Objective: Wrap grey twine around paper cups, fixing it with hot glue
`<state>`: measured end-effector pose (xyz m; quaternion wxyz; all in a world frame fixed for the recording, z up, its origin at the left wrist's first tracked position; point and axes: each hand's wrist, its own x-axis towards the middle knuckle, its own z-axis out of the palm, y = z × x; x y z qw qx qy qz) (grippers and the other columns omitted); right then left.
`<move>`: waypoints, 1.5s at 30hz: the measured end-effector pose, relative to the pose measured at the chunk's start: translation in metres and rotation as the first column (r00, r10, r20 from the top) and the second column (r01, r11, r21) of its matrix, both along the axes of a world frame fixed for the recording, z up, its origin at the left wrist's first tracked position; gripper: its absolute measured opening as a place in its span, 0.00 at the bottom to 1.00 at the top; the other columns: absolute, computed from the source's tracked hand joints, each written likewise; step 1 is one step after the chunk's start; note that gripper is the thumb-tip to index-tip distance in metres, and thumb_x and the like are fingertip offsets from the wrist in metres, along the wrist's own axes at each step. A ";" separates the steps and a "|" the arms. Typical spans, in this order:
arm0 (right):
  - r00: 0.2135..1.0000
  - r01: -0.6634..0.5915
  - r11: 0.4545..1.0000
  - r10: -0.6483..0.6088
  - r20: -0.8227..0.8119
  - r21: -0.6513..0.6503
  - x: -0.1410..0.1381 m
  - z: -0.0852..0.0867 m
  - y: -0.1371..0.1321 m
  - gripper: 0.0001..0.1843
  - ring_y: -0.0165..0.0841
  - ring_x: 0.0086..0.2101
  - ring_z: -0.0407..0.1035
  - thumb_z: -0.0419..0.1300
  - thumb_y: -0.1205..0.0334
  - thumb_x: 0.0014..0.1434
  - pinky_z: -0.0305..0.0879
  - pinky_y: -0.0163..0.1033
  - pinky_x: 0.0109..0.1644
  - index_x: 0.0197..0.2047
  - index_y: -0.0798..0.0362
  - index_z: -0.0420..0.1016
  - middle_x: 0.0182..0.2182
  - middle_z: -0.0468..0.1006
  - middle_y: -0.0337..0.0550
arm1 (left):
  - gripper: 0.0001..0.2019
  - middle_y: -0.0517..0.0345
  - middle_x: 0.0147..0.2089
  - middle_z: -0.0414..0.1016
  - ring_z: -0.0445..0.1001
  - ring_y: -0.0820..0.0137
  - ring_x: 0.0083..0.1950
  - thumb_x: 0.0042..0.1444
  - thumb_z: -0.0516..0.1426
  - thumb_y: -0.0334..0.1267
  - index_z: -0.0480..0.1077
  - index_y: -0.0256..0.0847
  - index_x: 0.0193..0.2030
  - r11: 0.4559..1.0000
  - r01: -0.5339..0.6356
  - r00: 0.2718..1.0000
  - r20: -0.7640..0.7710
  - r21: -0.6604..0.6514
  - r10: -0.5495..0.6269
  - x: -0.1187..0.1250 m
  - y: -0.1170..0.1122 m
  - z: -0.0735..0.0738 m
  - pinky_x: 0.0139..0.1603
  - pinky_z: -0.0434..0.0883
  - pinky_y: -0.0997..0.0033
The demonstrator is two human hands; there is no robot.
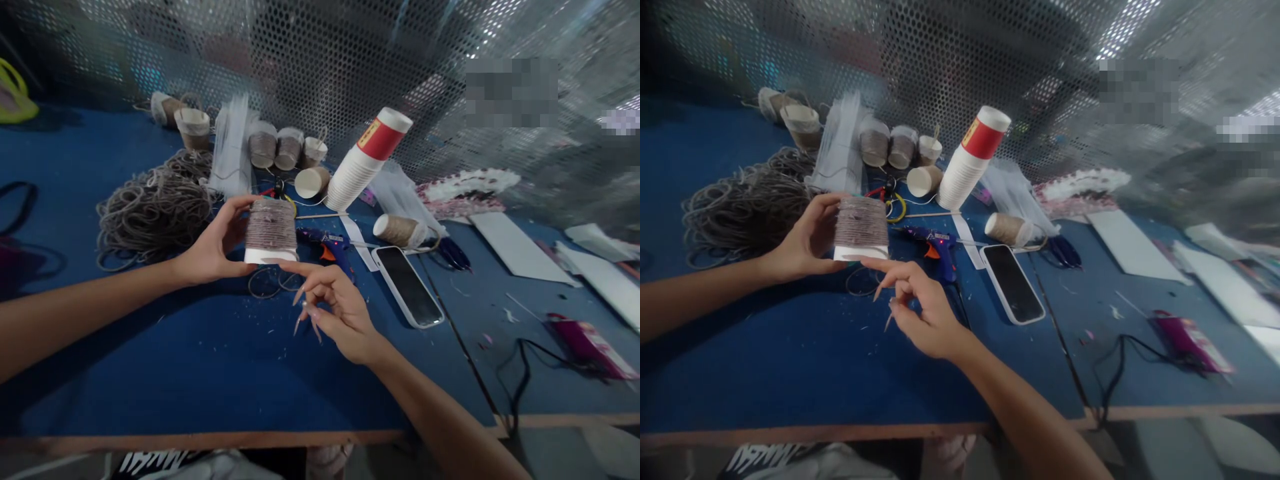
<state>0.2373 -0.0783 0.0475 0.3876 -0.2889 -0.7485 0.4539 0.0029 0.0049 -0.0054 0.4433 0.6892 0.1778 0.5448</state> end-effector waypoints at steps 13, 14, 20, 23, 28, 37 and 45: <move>0.919 0.142 0.973 -0.199 -0.341 -0.184 0.005 -0.006 0.013 0.08 0.17 0.13 0.59 0.55 0.72 0.58 0.72 0.30 0.22 0.34 0.50 0.71 0.46 0.84 0.38 | 0.37 0.52 0.64 0.69 0.72 0.57 0.63 0.47 0.71 0.41 0.60 0.54 0.62 0.990 0.135 0.991 0.010 -0.029 -0.135 -0.006 -0.003 0.013 0.57 0.75 0.60; 0.900 0.178 0.960 -0.248 -0.358 -0.217 0.004 -0.005 0.015 0.08 0.17 0.12 0.57 0.54 0.73 0.57 0.72 0.30 0.21 0.33 0.50 0.71 0.43 0.84 0.38 | 0.37 0.53 0.64 0.69 0.73 0.57 0.62 0.47 0.71 0.41 0.60 0.54 0.62 0.990 0.135 0.991 0.015 -0.029 -0.134 -0.006 -0.003 0.013 0.56 0.75 0.62; 0.802 0.390 0.868 -0.484 -0.350 -0.307 0.004 -0.004 0.022 0.08 0.17 0.10 0.50 0.53 0.73 0.55 0.65 0.28 0.15 0.29 0.52 0.68 0.30 0.82 0.34 | 0.38 0.53 0.62 0.70 0.74 0.56 0.61 0.45 0.71 0.41 0.59 0.55 0.61 0.992 0.094 0.995 0.015 -0.078 -0.094 -0.008 -0.003 0.011 0.52 0.76 0.63; 0.835 0.345 0.907 -0.414 -0.362 -0.241 0.004 -0.004 0.018 0.06 0.17 0.11 0.52 0.55 0.72 0.55 0.66 0.29 0.15 0.33 0.51 0.67 0.35 0.81 0.35 | 0.39 0.53 0.61 0.71 0.74 0.56 0.61 0.45 0.72 0.41 0.58 0.54 0.60 0.990 0.090 0.996 0.005 -0.107 -0.090 -0.008 -0.004 0.011 0.53 0.76 0.62; 0.909 0.338 0.934 -0.293 -0.297 0.112 0.000 -0.004 0.012 0.12 0.25 0.27 0.72 0.59 0.69 0.58 0.75 0.35 0.28 0.43 0.46 0.65 0.48 0.76 0.41 | 0.37 0.54 0.59 0.72 0.77 0.59 0.56 0.46 0.70 0.37 0.55 0.54 0.59 0.984 0.104 0.993 -0.046 -0.145 -0.112 -0.007 -0.006 0.012 0.52 0.76 0.62; 0.944 0.192 0.811 -0.307 0.123 0.553 0.003 -0.013 0.023 0.54 0.51 0.67 0.55 0.76 0.53 0.44 0.51 0.65 0.72 0.65 0.42 0.48 0.65 0.60 0.54 | 0.39 0.47 0.59 0.73 0.77 0.54 0.59 0.43 0.71 0.30 0.59 0.50 0.60 0.956 0.283 0.940 -0.174 -0.077 -0.293 -0.003 -0.013 0.019 0.58 0.76 0.53; 0.921 0.223 0.714 -0.378 0.098 0.663 0.003 -0.020 0.024 0.47 0.48 0.63 0.60 0.72 0.61 0.51 0.59 0.63 0.69 0.66 0.42 0.50 0.60 0.64 0.52 | 0.51 0.44 0.72 0.59 0.60 0.48 0.73 0.40 0.74 0.35 0.55 0.53 0.69 0.989 0.145 0.967 -0.212 0.008 -0.140 -0.003 -0.016 0.015 0.72 0.63 0.44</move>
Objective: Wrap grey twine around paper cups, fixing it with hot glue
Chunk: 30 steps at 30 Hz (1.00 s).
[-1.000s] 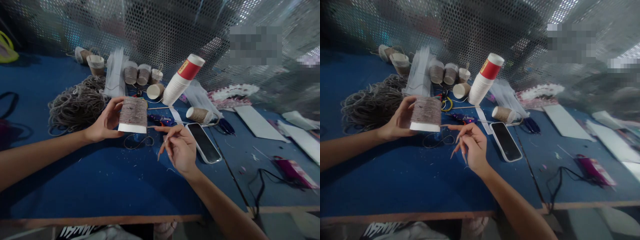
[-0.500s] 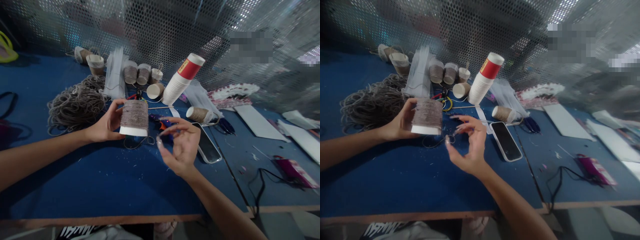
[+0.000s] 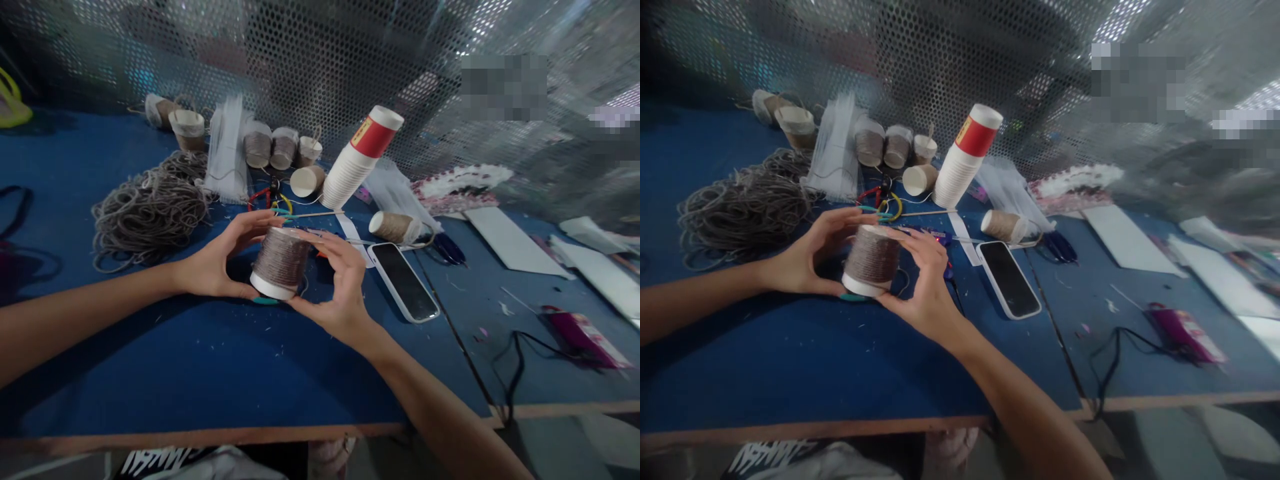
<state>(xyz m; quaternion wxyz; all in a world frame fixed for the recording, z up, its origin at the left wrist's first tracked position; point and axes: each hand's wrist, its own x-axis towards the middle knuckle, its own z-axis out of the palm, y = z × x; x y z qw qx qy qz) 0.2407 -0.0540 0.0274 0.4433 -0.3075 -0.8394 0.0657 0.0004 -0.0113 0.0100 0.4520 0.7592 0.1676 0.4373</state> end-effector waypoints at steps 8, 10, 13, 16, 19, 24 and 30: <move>1.000 -0.031 0.997 0.031 0.004 0.076 -0.001 0.010 -0.004 0.39 0.51 0.67 0.55 0.73 0.63 0.45 0.60 0.68 0.65 0.54 0.42 0.56 0.63 0.68 0.48 | 0.52 0.43 0.67 0.68 0.69 0.50 0.67 0.39 0.75 0.39 0.56 0.51 0.71 0.995 -0.098 0.995 0.033 -0.004 0.098 -0.002 0.003 -0.006 0.69 0.67 0.46; 0.996 -0.064 0.993 0.056 0.074 0.102 -0.001 0.016 -0.008 0.29 0.50 0.65 0.58 0.71 0.64 0.46 0.59 0.68 0.63 0.44 0.42 0.58 0.56 0.76 0.43 | 0.51 0.43 0.67 0.66 0.69 0.49 0.67 0.38 0.75 0.41 0.59 0.51 0.69 0.993 -0.118 0.992 0.046 -0.007 0.118 -0.002 0.004 -0.007 0.68 0.68 0.46; 0.985 -0.125 0.984 0.108 0.137 0.127 -0.001 0.021 -0.012 0.24 0.50 0.60 0.63 0.69 0.64 0.47 0.58 0.67 0.61 0.37 0.43 0.56 0.48 0.83 0.37 | 0.47 0.44 0.68 0.65 0.69 0.49 0.67 0.39 0.75 0.42 0.63 0.50 0.67 0.987 -0.163 0.986 0.036 -0.015 0.163 -0.002 0.004 -0.007 0.66 0.70 0.47; 0.979 -0.149 0.981 0.129 0.156 0.124 -0.001 0.023 -0.015 0.22 0.50 0.58 0.64 0.68 0.62 0.47 0.56 0.67 0.59 0.34 0.43 0.55 0.43 0.84 0.34 | 0.45 0.44 0.66 0.65 0.70 0.51 0.66 0.40 0.75 0.41 0.64 0.49 0.66 0.982 -0.187 0.982 0.028 -0.029 0.188 -0.002 0.004 -0.006 0.65 0.72 0.50; 0.983 -0.115 0.988 0.099 0.154 0.099 -0.002 0.024 -0.016 0.20 0.50 0.55 0.65 0.67 0.62 0.48 0.56 0.65 0.57 0.34 0.43 0.56 0.43 0.85 0.35 | 0.44 0.44 0.66 0.66 0.70 0.52 0.65 0.40 0.75 0.40 0.64 0.49 0.65 0.981 -0.189 0.981 0.042 -0.033 0.190 -0.003 0.004 -0.006 0.64 0.73 0.53; 0.996 -0.027 0.996 0.020 0.085 0.088 0.000 0.028 -0.017 0.16 0.47 0.50 0.64 0.61 0.68 0.48 0.61 0.59 0.52 0.33 0.45 0.57 0.44 0.85 0.36 | 0.43 0.44 0.67 0.66 0.69 0.50 0.66 0.40 0.75 0.40 0.65 0.48 0.64 0.982 -0.182 0.977 0.102 -0.047 0.186 -0.003 0.006 -0.009 0.65 0.72 0.50; 0.967 0.082 0.996 -0.072 -0.242 0.029 0.002 0.020 -0.011 0.08 0.43 0.41 0.69 0.56 0.67 0.59 0.65 0.55 0.47 0.33 0.45 0.62 0.34 0.83 0.39 | 0.41 0.43 0.65 0.68 0.71 0.50 0.65 0.40 0.74 0.42 0.65 0.46 0.61 0.980 -0.189 0.971 0.135 -0.057 0.195 -0.003 0.007 -0.010 0.64 0.73 0.50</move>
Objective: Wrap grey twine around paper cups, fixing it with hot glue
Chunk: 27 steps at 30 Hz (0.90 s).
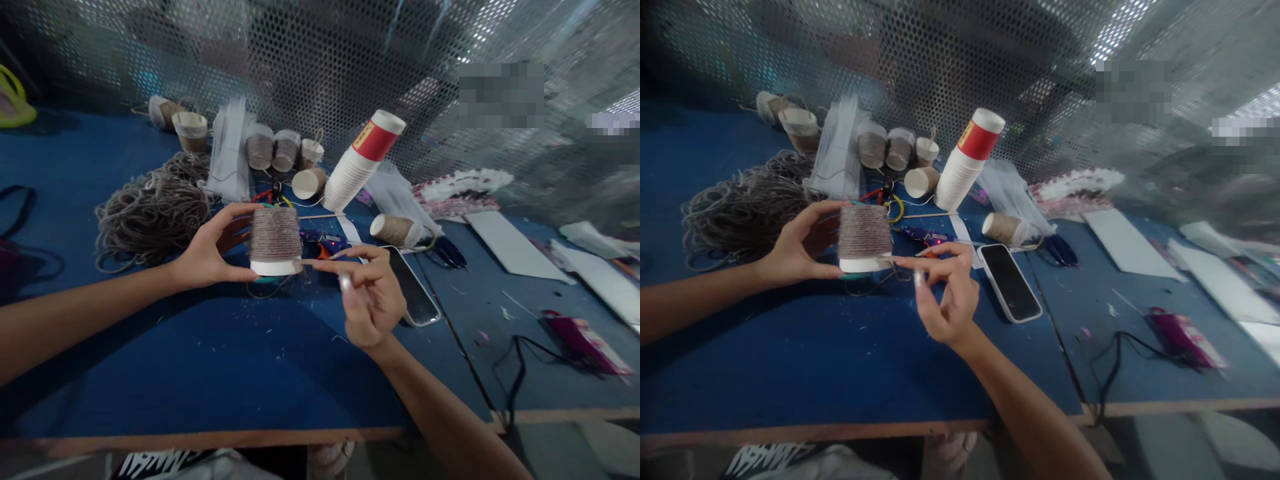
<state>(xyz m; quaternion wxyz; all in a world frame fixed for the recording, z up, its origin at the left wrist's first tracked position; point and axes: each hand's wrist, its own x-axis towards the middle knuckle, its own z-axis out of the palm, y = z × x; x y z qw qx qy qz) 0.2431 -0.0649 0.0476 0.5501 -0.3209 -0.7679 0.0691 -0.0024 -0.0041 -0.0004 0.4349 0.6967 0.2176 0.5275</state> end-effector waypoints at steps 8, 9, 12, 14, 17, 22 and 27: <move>0.955 -0.022 0.995 -0.010 -0.297 -0.102 0.001 -0.008 0.006 0.03 0.40 0.38 0.74 0.56 0.60 0.64 0.68 0.53 0.45 0.38 0.44 0.64 0.36 0.80 0.39 | 0.40 0.47 0.64 0.69 0.71 0.51 0.65 0.41 0.74 0.40 0.63 0.50 0.60 1.000 0.012 0.999 0.043 0.025 -0.013 0.000 0.004 -0.005 0.64 0.71 0.49; 0.971 -0.052 0.993 0.025 -0.237 -0.107 0.002 -0.006 0.004 0.03 0.42 0.39 0.73 0.56 0.60 0.64 0.67 0.54 0.46 0.38 0.44 0.64 0.38 0.81 0.39 | 0.39 0.48 0.64 0.69 0.70 0.51 0.65 0.41 0.74 0.40 0.63 0.51 0.60 1.000 0.018 0.999 0.045 0.024 -0.019 0.000 0.004 -0.006 0.64 0.72 0.49; 0.989 -0.149 0.975 0.149 -0.012 -0.162 0.002 0.000 -0.003 0.04 0.43 0.43 0.68 0.56 0.62 0.62 0.64 0.55 0.48 0.37 0.44 0.63 0.42 0.83 0.39 | 0.38 0.49 0.64 0.67 0.70 0.51 0.65 0.41 0.73 0.39 0.63 0.53 0.60 0.999 0.034 0.999 0.041 0.016 -0.034 0.000 0.004 -0.005 0.64 0.73 0.50; 0.970 -0.192 0.958 0.218 0.104 -0.213 0.001 0.004 -0.007 0.06 0.41 0.43 0.66 0.56 0.66 0.61 0.63 0.54 0.49 0.37 0.44 0.62 0.45 0.83 0.37 | 0.38 0.47 0.63 0.67 0.70 0.51 0.65 0.42 0.73 0.38 0.63 0.50 0.60 0.999 0.038 0.998 0.041 0.030 -0.039 0.001 0.003 -0.004 0.64 0.73 0.50; 0.942 -0.231 0.938 0.282 0.183 -0.259 -0.003 0.010 -0.008 0.09 0.40 0.43 0.66 0.55 0.68 0.59 0.62 0.54 0.50 0.38 0.44 0.60 0.49 0.82 0.36 | 0.38 0.46 0.62 0.68 0.71 0.52 0.65 0.41 0.73 0.36 0.63 0.46 0.58 0.997 0.050 0.998 0.044 0.056 -0.052 0.002 0.003 -0.003 0.63 0.73 0.52; 0.943 -0.225 0.936 0.280 0.183 -0.270 -0.003 0.009 -0.007 0.08 0.39 0.43 0.65 0.55 0.67 0.60 0.61 0.54 0.51 0.38 0.45 0.60 0.51 0.82 0.36 | 0.37 0.49 0.62 0.68 0.71 0.54 0.64 0.41 0.73 0.37 0.63 0.48 0.57 0.994 0.053 0.997 0.044 0.094 -0.058 0.002 0.001 -0.002 0.62 0.74 0.54; 0.977 -0.210 0.940 0.196 -0.080 -0.269 0.000 -0.001 -0.002 0.05 0.39 0.43 0.70 0.54 0.65 0.65 0.63 0.51 0.49 0.36 0.46 0.63 0.44 0.83 0.39 | 0.35 0.56 0.64 0.66 0.70 0.55 0.66 0.45 0.71 0.39 0.61 0.50 0.58 0.995 0.063 0.998 0.025 0.083 -0.065 0.001 0.000 -0.002 0.64 0.73 0.59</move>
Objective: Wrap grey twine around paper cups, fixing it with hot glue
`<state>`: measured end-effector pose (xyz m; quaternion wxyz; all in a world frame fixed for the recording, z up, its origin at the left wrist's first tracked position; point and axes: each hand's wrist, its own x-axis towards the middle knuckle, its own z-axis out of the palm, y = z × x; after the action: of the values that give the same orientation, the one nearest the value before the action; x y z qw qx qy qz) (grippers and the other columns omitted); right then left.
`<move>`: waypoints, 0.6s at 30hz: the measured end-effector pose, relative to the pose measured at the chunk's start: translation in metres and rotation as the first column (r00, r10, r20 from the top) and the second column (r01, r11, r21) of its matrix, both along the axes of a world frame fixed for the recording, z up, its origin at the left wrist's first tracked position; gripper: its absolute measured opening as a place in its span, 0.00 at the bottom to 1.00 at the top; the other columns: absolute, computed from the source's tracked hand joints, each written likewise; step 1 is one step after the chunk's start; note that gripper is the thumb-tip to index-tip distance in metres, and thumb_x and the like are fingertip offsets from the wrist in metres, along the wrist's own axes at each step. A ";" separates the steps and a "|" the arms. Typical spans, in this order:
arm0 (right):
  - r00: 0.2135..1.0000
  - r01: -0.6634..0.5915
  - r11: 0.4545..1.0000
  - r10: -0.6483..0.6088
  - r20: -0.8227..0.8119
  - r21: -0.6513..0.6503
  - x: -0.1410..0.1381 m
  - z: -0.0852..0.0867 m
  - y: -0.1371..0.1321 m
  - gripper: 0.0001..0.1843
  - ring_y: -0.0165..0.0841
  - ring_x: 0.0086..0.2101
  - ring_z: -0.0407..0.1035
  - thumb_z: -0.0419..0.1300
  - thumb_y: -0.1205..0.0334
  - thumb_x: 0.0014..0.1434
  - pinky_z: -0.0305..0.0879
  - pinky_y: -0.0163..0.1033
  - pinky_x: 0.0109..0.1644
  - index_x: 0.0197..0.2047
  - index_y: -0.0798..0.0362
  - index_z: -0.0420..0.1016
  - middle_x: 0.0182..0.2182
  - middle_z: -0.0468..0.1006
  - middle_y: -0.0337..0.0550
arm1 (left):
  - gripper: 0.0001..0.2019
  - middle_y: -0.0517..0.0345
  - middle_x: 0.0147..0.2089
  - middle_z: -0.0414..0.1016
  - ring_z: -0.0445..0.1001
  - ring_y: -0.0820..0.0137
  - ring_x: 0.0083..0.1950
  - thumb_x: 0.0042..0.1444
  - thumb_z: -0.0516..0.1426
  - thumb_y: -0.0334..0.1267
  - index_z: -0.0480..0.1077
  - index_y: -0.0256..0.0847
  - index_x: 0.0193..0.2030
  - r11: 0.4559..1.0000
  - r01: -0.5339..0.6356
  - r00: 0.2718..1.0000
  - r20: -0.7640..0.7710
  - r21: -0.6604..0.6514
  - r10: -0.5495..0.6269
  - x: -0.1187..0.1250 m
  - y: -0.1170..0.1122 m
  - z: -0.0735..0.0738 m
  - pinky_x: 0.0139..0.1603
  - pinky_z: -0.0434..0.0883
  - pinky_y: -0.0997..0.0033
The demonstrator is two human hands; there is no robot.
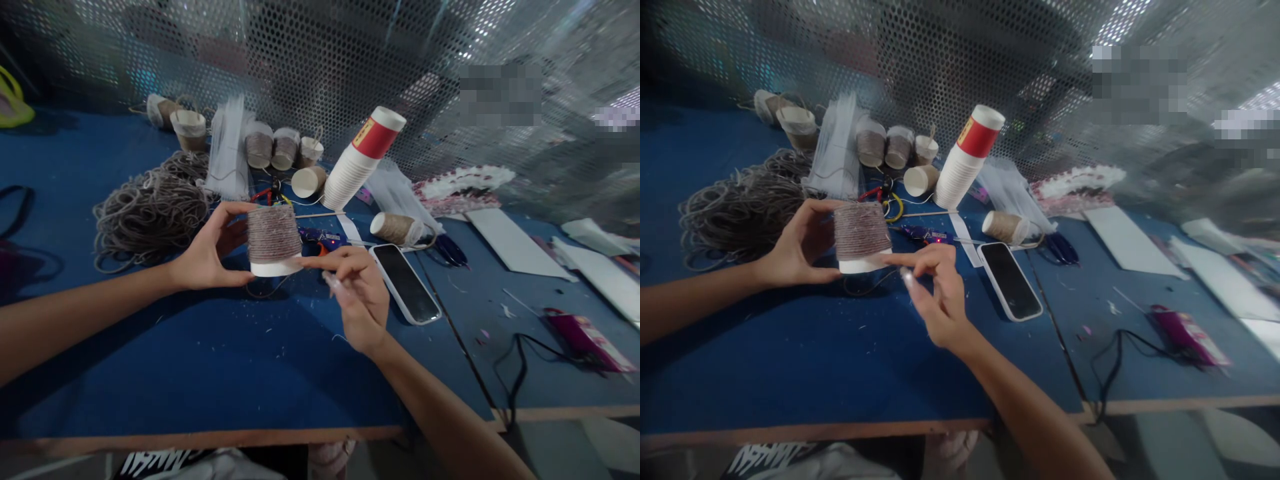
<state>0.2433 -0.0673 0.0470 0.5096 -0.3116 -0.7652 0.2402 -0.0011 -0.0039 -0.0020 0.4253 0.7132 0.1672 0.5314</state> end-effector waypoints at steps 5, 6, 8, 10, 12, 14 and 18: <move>0.923 0.160 0.987 -0.157 -0.352 -0.021 -0.001 -0.007 0.012 0.04 0.34 0.33 0.74 0.55 0.63 0.63 0.66 0.43 0.39 0.34 0.48 0.65 0.32 0.78 0.36 | 0.35 0.51 0.65 0.66 0.70 0.55 0.67 0.48 0.70 0.40 0.60 0.49 0.59 1.000 0.004 1.000 0.005 0.018 -0.004 -0.001 0.001 -0.003 0.65 0.73 0.57; 0.911 0.178 0.984 -0.172 -0.374 -0.019 -0.001 -0.008 0.014 0.03 0.33 0.33 0.74 0.57 0.62 0.62 0.67 0.43 0.39 0.35 0.48 0.66 0.32 0.78 0.36 | 0.34 0.51 0.65 0.66 0.70 0.55 0.66 0.48 0.70 0.41 0.60 0.49 0.60 1.000 -0.001 1.000 0.003 0.026 0.001 -0.001 0.002 -0.003 0.65 0.73 0.56; 0.926 0.177 0.984 -0.166 -0.340 0.001 0.000 -0.009 0.014 0.02 0.35 0.37 0.74 0.57 0.62 0.62 0.68 0.45 0.43 0.37 0.48 0.66 0.37 0.78 0.38 | 0.35 0.50 0.65 0.66 0.70 0.55 0.66 0.48 0.70 0.42 0.60 0.50 0.60 0.999 -0.008 1.000 0.003 0.043 0.008 -0.001 0.003 -0.004 0.65 0.73 0.56; 0.964 0.162 0.985 -0.145 -0.222 0.060 0.000 -0.009 0.011 0.01 0.37 0.43 0.73 0.56 0.63 0.63 0.67 0.48 0.47 0.39 0.48 0.66 0.42 0.79 0.41 | 0.35 0.50 0.64 0.66 0.70 0.55 0.66 0.47 0.71 0.40 0.60 0.50 0.60 0.999 -0.008 1.000 0.016 0.050 0.008 -0.001 0.004 -0.004 0.65 0.73 0.56; 0.987 0.148 0.980 -0.138 -0.086 0.132 0.000 -0.007 0.006 0.03 0.39 0.46 0.72 0.56 0.66 0.63 0.64 0.51 0.50 0.40 0.48 0.66 0.45 0.79 0.43 | 0.37 0.49 0.64 0.67 0.70 0.55 0.66 0.46 0.71 0.37 0.61 0.50 0.61 0.999 -0.006 1.000 0.027 0.044 0.005 0.000 0.005 -0.005 0.65 0.73 0.56; 0.991 0.131 0.974 -0.133 -0.001 0.183 0.001 -0.006 0.003 0.06 0.39 0.46 0.71 0.57 0.68 0.62 0.62 0.52 0.52 0.41 0.48 0.66 0.46 0.79 0.44 | 0.37 0.49 0.64 0.67 0.70 0.54 0.66 0.45 0.71 0.35 0.61 0.50 0.61 0.999 -0.005 0.999 0.039 0.042 0.003 0.000 0.005 -0.006 0.66 0.72 0.55; 0.997 0.072 0.982 -0.070 -0.020 0.172 0.003 -0.008 0.002 0.07 0.38 0.44 0.70 0.57 0.68 0.61 0.64 0.50 0.49 0.42 0.48 0.66 0.44 0.77 0.44 | 0.39 0.48 0.64 0.66 0.69 0.53 0.67 0.44 0.72 0.35 0.60 0.49 0.61 0.999 -0.010 0.999 0.050 0.040 0.008 -0.001 0.006 -0.007 0.66 0.71 0.51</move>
<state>0.2459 -0.0649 0.0388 0.5480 -0.2918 -0.7681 0.1569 -0.0017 0.0024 -0.0095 0.4126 0.7073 0.1492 0.5543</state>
